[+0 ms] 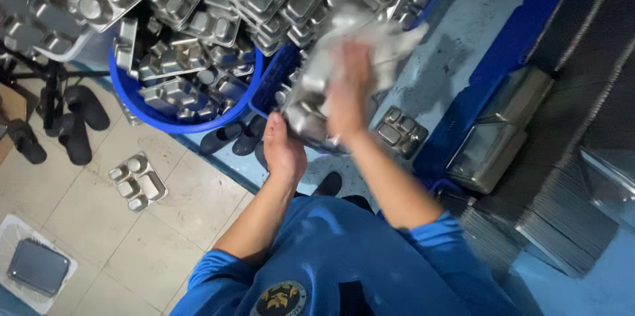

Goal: The person wipes multiple stainless steel compartmentalized trays with a white cloth. They pick each tray from a blue basket, wipe the surface, and place it onto a stack on the counter.

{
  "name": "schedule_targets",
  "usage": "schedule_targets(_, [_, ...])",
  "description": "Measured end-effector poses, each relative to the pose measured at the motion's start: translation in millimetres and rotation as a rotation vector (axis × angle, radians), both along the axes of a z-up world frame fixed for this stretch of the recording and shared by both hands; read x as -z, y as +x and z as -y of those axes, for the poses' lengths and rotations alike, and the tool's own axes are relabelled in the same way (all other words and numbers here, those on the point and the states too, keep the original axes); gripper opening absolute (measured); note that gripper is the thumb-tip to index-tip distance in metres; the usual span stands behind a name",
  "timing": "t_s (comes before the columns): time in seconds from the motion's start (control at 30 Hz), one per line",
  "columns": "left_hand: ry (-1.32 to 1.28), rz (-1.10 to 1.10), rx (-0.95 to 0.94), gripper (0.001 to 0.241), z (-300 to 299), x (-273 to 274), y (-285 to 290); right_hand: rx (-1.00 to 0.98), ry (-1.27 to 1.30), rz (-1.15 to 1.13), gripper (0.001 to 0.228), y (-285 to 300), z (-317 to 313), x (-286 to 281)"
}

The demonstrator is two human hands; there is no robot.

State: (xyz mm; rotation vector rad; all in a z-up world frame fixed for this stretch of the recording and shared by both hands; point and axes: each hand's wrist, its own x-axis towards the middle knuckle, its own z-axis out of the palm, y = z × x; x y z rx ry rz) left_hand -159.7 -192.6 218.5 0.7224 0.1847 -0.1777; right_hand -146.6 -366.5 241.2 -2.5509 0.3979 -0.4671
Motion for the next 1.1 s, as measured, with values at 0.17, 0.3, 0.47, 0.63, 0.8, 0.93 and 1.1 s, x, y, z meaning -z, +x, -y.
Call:
schedule_targets(0.17, [0.162, 0.005, 0.02, 0.04, 5, -25, 7, -0.452, 0.239, 0.231, 0.065, -65, -62, -35])
schedule_targets(0.3, [-0.032, 0.079, 0.052, 0.038, 12, -36, 0, -0.237, 0.232, 0.3, 0.065, -40, -9, -51])
schedule_targets(0.47, [-0.002, 0.061, 0.043, 0.043, 12, -44, 4, -0.171, 0.039, 0.331, 0.067, -25, 22, -42])
schedule_targets(0.63, [0.041, 0.075, 0.004, 0.043, 13, -40, 13, -0.322, 0.015, 0.18, 0.068, -43, 1, -29])
schedule_targets(0.8, [0.044, 0.032, -0.035, 0.041, 15, -30, 9, -0.313, 0.079, 0.338, 0.068, -34, 14, -31])
schedule_targets(0.93, [0.079, 0.006, -0.01, 0.042, 10, -27, 9, -0.301, 0.005, 0.251, 0.066, -30, 25, -36])
schedule_targets(1.1, [0.068, 0.043, -0.02, 0.041, 11, -29, 15, -0.448, 0.039, 0.274, 0.065, -37, 3, -26])
